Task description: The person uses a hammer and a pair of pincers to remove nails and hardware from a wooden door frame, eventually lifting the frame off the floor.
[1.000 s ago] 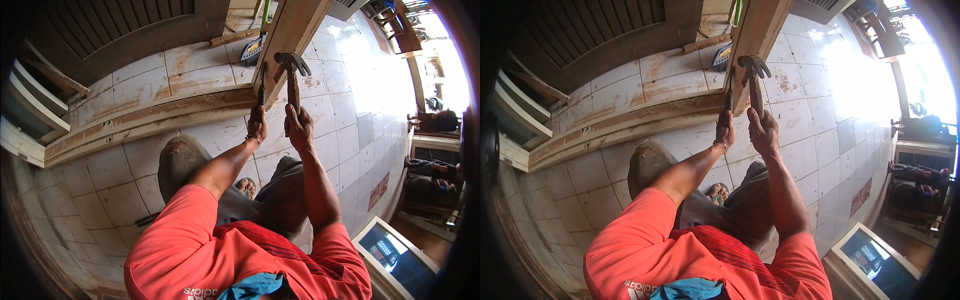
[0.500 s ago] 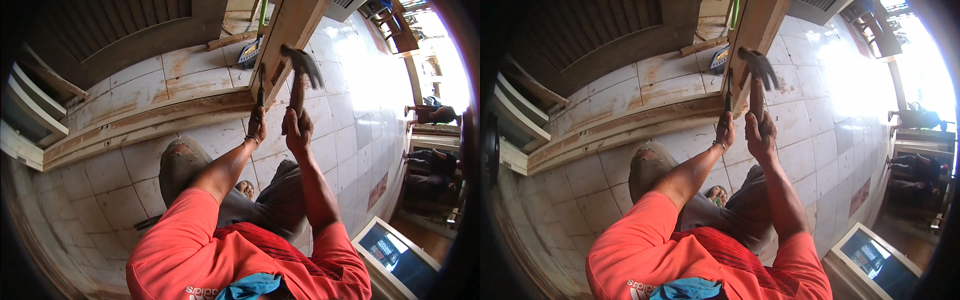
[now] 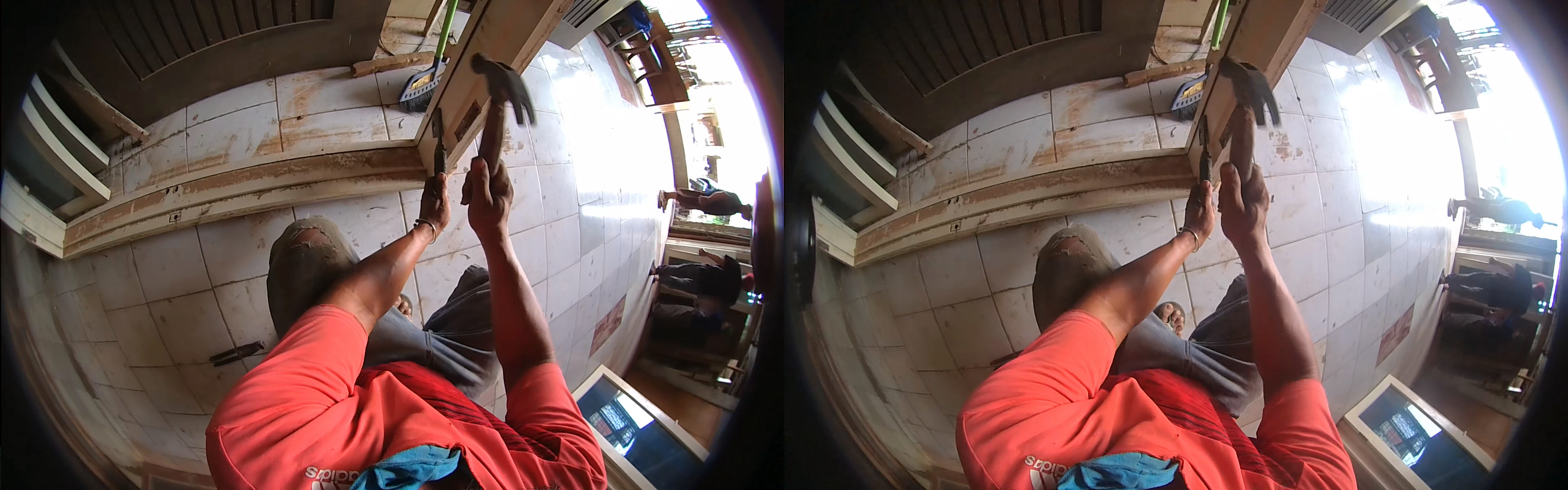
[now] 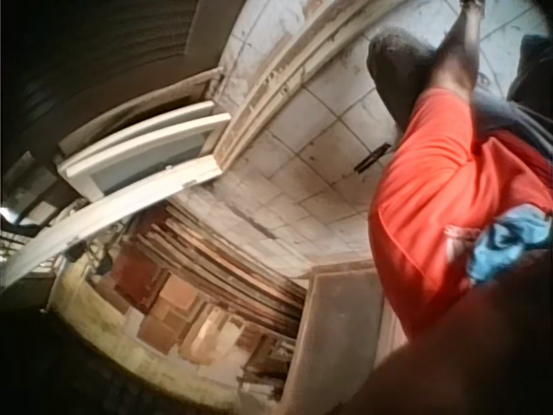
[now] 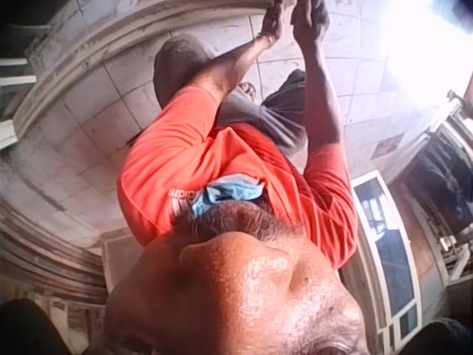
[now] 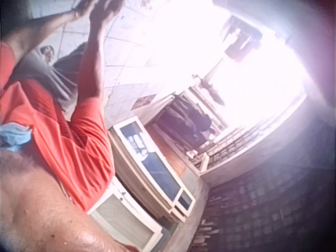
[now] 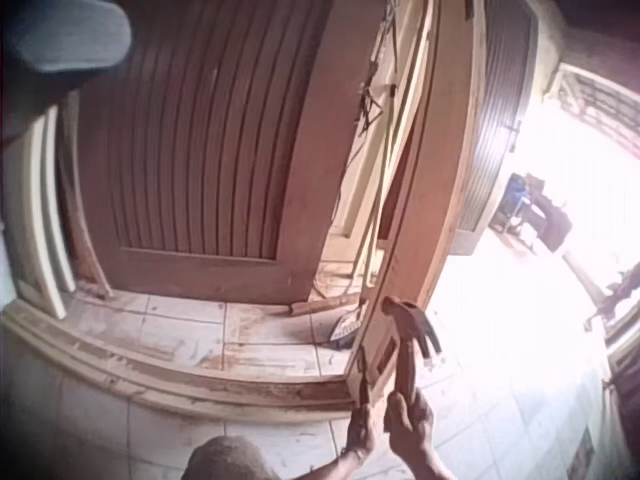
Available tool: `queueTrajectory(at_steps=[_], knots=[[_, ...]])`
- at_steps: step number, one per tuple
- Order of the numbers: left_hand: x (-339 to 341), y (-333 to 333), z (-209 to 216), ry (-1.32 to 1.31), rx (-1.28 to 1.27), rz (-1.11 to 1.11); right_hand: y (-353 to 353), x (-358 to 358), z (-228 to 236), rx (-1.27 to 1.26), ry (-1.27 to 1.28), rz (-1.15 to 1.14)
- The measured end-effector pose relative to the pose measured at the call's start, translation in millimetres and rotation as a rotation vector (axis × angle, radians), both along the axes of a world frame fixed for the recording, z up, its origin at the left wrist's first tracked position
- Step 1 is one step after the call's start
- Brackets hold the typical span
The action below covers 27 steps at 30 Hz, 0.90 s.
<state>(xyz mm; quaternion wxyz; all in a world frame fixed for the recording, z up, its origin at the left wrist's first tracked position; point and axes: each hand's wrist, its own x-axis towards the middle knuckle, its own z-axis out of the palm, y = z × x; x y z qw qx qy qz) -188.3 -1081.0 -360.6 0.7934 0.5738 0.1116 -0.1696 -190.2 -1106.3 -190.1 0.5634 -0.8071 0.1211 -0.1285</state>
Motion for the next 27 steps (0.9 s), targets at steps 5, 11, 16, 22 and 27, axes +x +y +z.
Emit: queueTrajectory(at_steps=[5, 11, 16, 22, 27], knots=[[-2.9, -1.3, 11.7, -0.054, -0.015, 0.126, -3.6, 7.6, -3.7, -0.246, 0.726, -0.05], [-4.9, -2.5, 3.8, -0.221, 0.121, 0.136, -18.6, -8.5, -19.6, -0.305, 0.194, -0.007], [-0.4, -5.1, -15.8, 0.061, -0.097, -0.006, -29.9, -6.6, -28.3, -0.651, 0.377, 0.22], [0.2, -4.2, -3.1, 0.119, 0.061, -0.06, -26.5, 0.4, 25.6, -0.544, 0.124, -0.04], [12.4, 6.4, 12.8, -0.23, 0.555, -0.05, -36.9, 111.5, 86.4, -0.882, -0.382, -0.28]])
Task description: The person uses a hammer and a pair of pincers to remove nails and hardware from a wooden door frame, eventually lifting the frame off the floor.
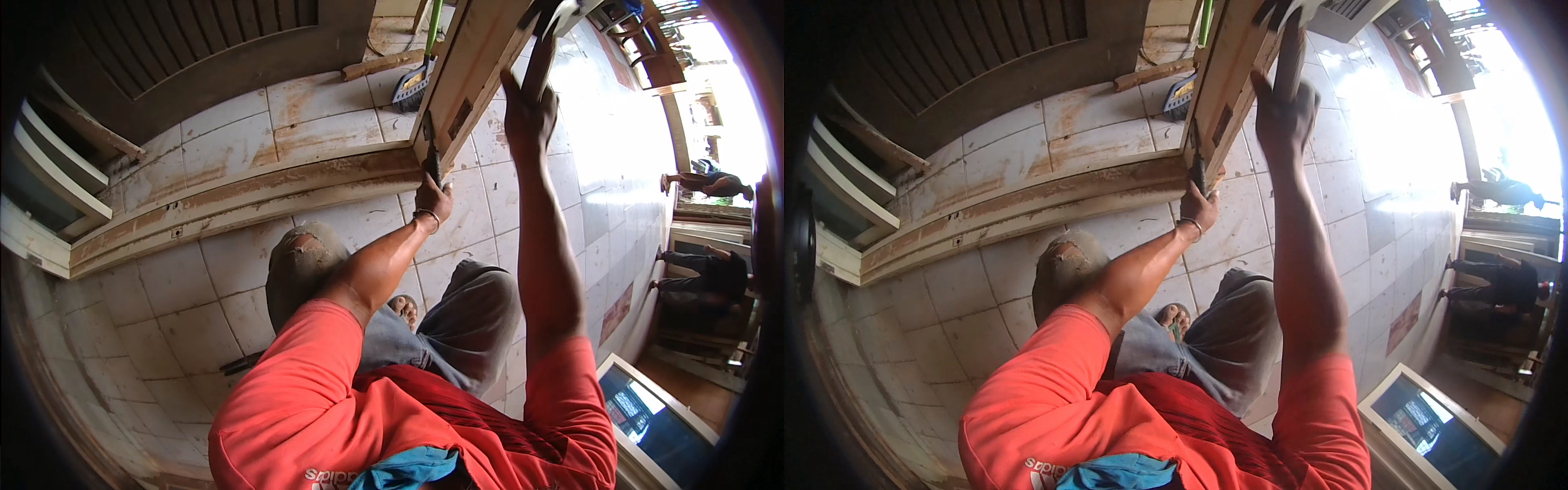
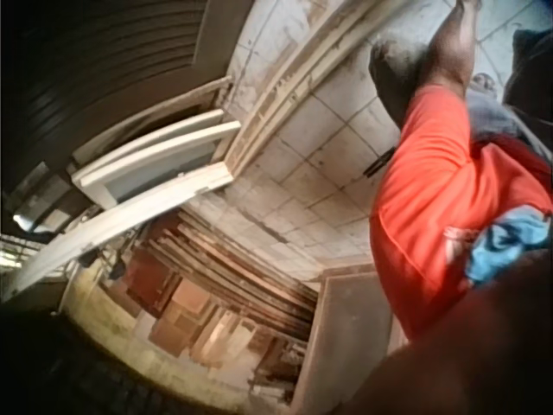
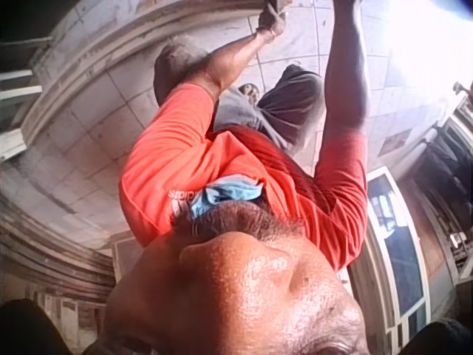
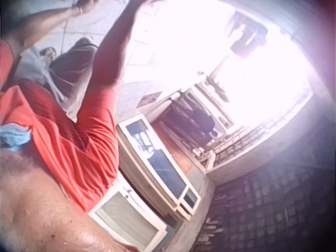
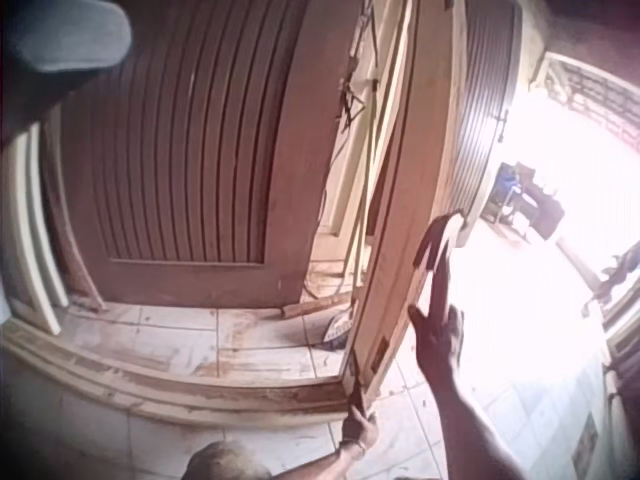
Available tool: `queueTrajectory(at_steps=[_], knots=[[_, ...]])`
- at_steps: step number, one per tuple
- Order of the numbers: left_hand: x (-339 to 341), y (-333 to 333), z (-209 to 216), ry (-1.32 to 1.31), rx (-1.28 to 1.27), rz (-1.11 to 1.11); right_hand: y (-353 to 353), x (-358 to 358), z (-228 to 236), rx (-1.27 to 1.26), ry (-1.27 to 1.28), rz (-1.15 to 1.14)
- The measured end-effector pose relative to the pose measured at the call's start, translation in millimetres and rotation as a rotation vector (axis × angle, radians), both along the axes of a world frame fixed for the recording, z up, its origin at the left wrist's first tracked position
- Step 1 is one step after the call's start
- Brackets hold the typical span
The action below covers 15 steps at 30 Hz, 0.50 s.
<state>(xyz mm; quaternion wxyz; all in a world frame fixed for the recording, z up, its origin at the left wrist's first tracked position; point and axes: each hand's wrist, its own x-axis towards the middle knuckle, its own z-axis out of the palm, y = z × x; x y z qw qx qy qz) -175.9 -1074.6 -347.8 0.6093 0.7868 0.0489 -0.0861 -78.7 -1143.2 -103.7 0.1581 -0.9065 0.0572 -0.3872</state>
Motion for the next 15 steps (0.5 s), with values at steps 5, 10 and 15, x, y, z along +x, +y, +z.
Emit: queueTrajectory(at_steps=[5, 10, 15], knots=[[23.7, 48.7, -11.9, 0.117, 0.152, -0.233, -14.2, 67.8, -11.5, 0.559, 0.052, -0.028], [63.2, 114.6, -21.3, 0.087, 0.221, -0.425, -13.8, 69.0, -23.0, 0.309, 0.122, -0.093], [102.2, 155.4, -18.1, -0.058, 0.183, -0.497, -14.8, 71.0, -16.9, 0.278, 0.262, -0.182]])
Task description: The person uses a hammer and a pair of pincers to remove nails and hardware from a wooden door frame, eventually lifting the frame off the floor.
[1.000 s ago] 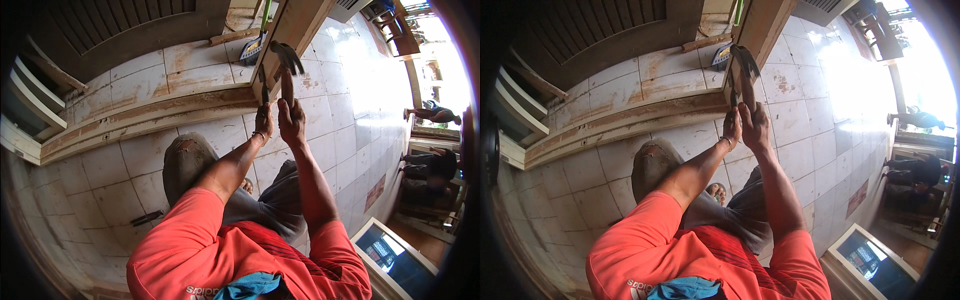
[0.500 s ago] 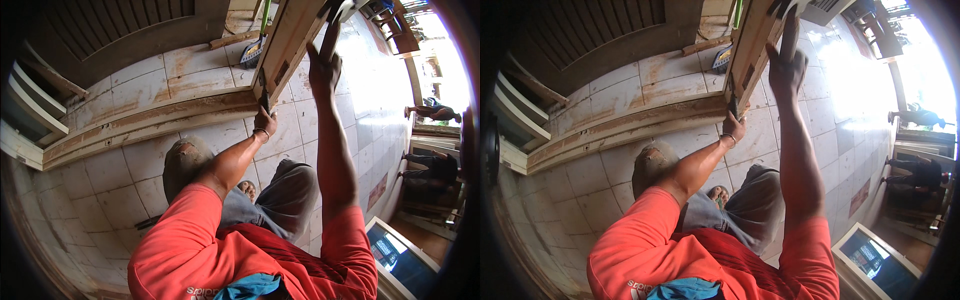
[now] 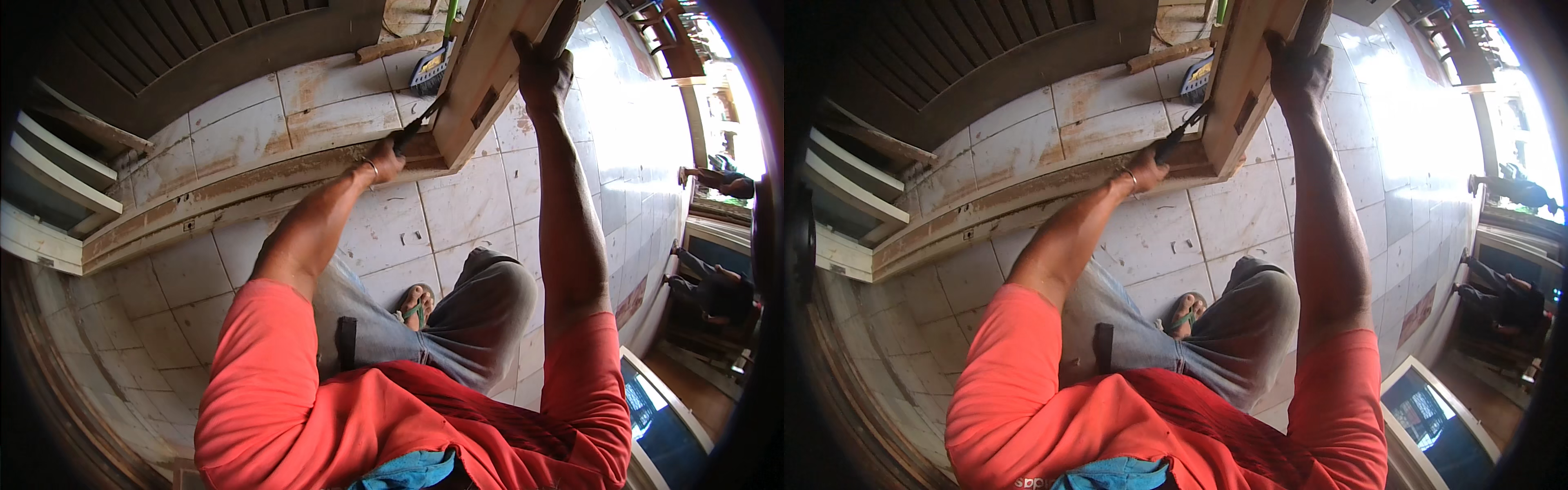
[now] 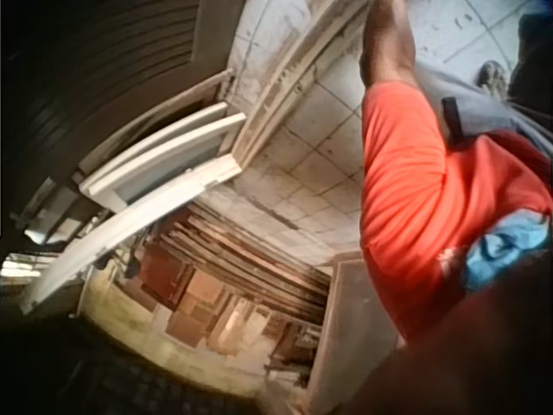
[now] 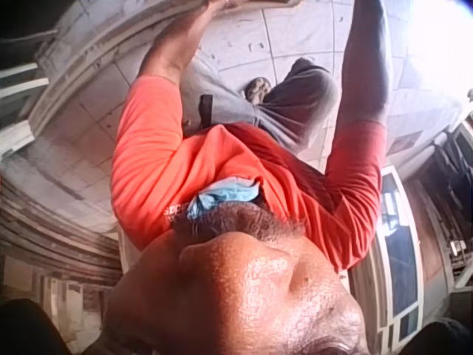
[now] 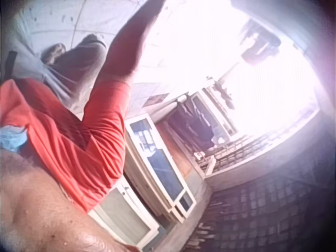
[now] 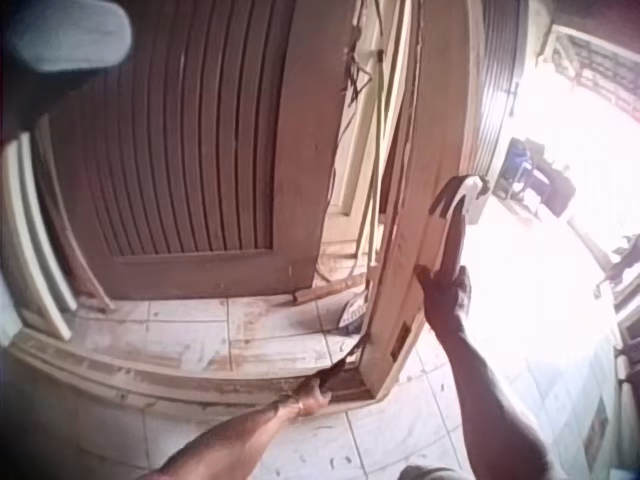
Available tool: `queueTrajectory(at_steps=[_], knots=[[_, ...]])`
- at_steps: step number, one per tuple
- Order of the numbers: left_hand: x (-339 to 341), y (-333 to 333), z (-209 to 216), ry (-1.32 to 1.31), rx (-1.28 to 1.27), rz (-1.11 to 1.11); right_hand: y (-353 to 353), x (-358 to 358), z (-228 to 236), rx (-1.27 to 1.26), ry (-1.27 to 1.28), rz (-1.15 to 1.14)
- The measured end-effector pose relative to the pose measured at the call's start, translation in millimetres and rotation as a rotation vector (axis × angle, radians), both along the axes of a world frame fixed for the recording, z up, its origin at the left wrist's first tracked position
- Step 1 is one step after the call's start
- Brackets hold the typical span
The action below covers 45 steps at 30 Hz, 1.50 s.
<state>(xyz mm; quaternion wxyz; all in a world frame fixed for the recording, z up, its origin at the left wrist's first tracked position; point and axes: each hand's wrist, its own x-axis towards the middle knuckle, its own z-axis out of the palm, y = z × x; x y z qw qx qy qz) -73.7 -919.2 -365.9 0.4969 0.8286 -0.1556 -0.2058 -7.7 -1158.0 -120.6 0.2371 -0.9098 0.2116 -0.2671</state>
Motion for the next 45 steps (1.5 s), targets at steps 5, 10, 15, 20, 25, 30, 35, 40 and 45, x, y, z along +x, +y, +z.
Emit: queueTrajectory(at_steps=[5, 10, 15, 20, 25, 30, 35, 40, 45], knots=[[39.1, 24.4, -13.8, -0.119, 0.137, -0.179, 0.4, -0.8, -5.2, -0.084, -0.039, 0.014], [-37.3, -46.0, 24.5, 0.407, 0.071, 0.03, 4.4, -3.5, -3.8, 0.097, -0.048, -0.051], [-84.7, -207.8, 86.7, 0.667, -0.331, 0.806, 6.5, -8.1, 1.7, 0.211, -0.088, -0.043], [-86.4, -171.5, 67.9, 0.313, -0.42, 0.606, 4.3, -7.9, 2.2, 0.295, -0.052, -0.026], [-61.7, -153.5, 157.7, 1.016, -0.904, 0.535, 6.9, -6.0, -0.2, 0.272, -0.059, -0.024], [4.9, -18.3, 249.9, 0.737, -1.059, -0.042, 7.5, -12.3, 5.5, 0.249, -0.098, 0.013], [-13.3, 97.0, 239.3, 0.277, -0.493, 0.251, -22.7, -67.9, -24.7, -0.002, -0.144, 0.221], [-117.9, 233.5, 144.4, 0.007, 0.234, 0.649, -56.2, -218.7, -143.5, 0.687, 0.154, -0.037], [-269.6, 346.2, 48.7, 0.095, 0.415, 1.049, -94.5, -332.0, -245.1, 0.461, 0.883, -0.048]])
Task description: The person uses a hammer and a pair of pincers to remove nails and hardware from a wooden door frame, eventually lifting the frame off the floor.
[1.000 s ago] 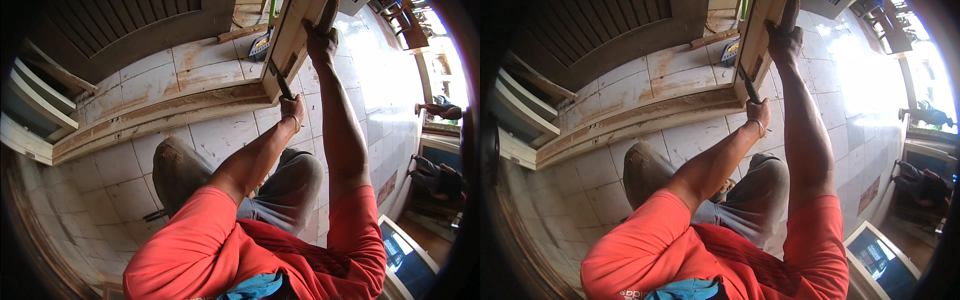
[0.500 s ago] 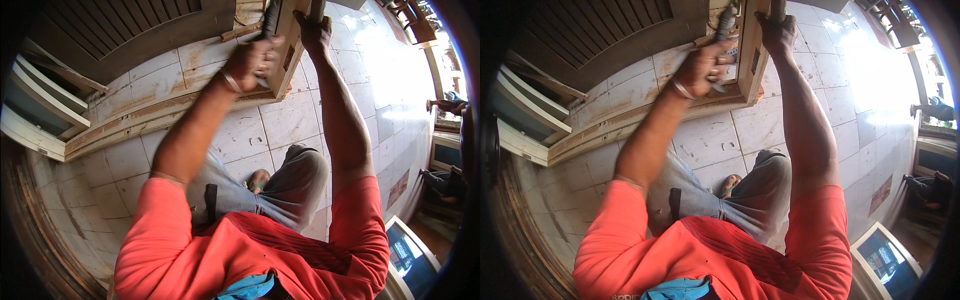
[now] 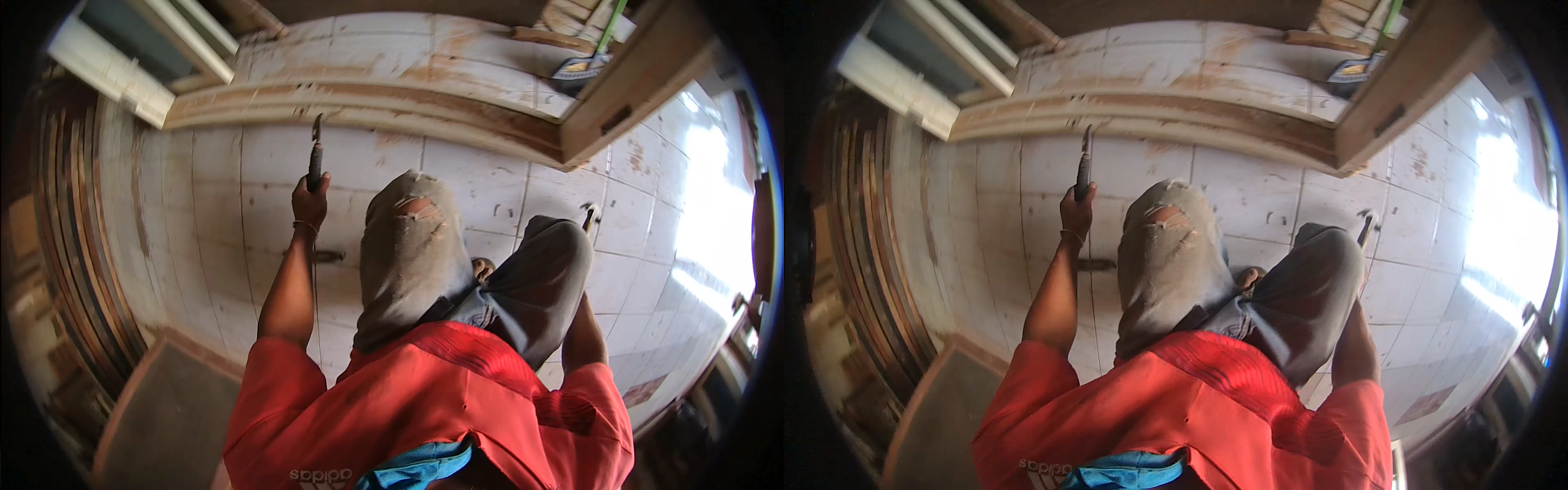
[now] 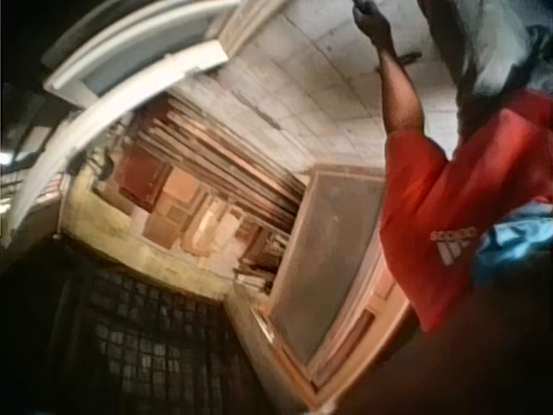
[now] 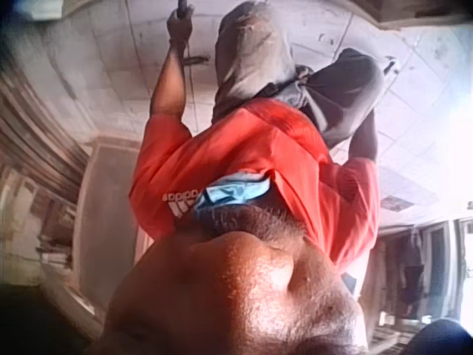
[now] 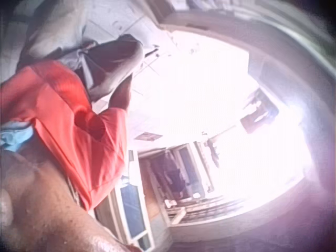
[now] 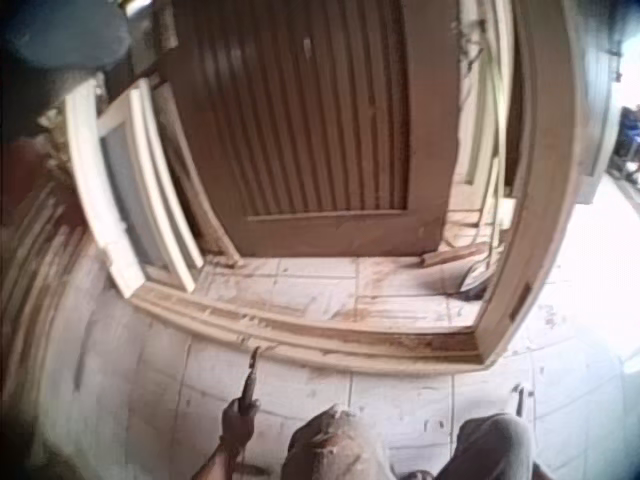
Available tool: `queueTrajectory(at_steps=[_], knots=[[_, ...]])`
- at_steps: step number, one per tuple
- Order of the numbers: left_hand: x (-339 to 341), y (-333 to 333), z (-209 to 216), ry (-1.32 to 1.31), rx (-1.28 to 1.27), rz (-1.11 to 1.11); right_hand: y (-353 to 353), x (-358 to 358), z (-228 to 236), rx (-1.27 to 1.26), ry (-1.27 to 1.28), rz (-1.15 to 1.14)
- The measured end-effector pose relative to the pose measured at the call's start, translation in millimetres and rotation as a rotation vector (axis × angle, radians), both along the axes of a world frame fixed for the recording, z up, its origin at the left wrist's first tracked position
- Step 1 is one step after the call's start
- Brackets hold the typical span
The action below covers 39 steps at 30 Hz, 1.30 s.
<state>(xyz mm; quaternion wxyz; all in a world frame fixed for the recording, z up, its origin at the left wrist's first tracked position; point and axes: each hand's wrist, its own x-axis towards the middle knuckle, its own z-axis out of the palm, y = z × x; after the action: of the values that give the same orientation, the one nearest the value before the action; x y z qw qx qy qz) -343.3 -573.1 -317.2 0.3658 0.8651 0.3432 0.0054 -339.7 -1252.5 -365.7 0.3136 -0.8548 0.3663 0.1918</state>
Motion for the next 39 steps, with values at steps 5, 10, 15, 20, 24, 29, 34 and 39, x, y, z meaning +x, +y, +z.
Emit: queueTrajectory(at_steps=[5, 10, 15, 20, 24, 29, 34, 39], knots=[[-76.0, 41.5, -38.1, 0.299, 0.132, 0.345, -19.9, -21.8, -49.1, 0.054, 0.167, -0.043], [-108.0, 20.4, -96.1, 0.307, -0.176, 0.344, -23.8, -16.6, -68.3, 0.08, 0.187, -0.043], [-131.0, -18.2, -126.9, 1.038, 0.31, 0.015, -24.5, -11.6, -66.1, 0.12, 0.138, -0.073], [-173.3, -17.3, -90.0, 0.875, 0.436, -0.176, -36.7, -19.1, -59.7, 0.123, 0.045, -0.152], [-211.5, 2.4, -72.4, 0.584, 0.524, -0.49, -52.5, -32.8, -48.0, 0.149, -0.043, -0.221], [-202.8, 31.5, -81.4, 0.87, 0.452, -0.703, -39.0, -32.7, 2.0, -0.052, -0.077, -0.147], [-149.7, 64.6, -59.9, 0.37, 0.233, -0.449, 13.4, 16.9, 108.8, 0.083, -0.492, -0.295], [-42.2, 84.6, -33.2, -0.189, 0.189, -0.561, 87.9, 87.0, 189.1, 0.228, -0.851, -0.11]])
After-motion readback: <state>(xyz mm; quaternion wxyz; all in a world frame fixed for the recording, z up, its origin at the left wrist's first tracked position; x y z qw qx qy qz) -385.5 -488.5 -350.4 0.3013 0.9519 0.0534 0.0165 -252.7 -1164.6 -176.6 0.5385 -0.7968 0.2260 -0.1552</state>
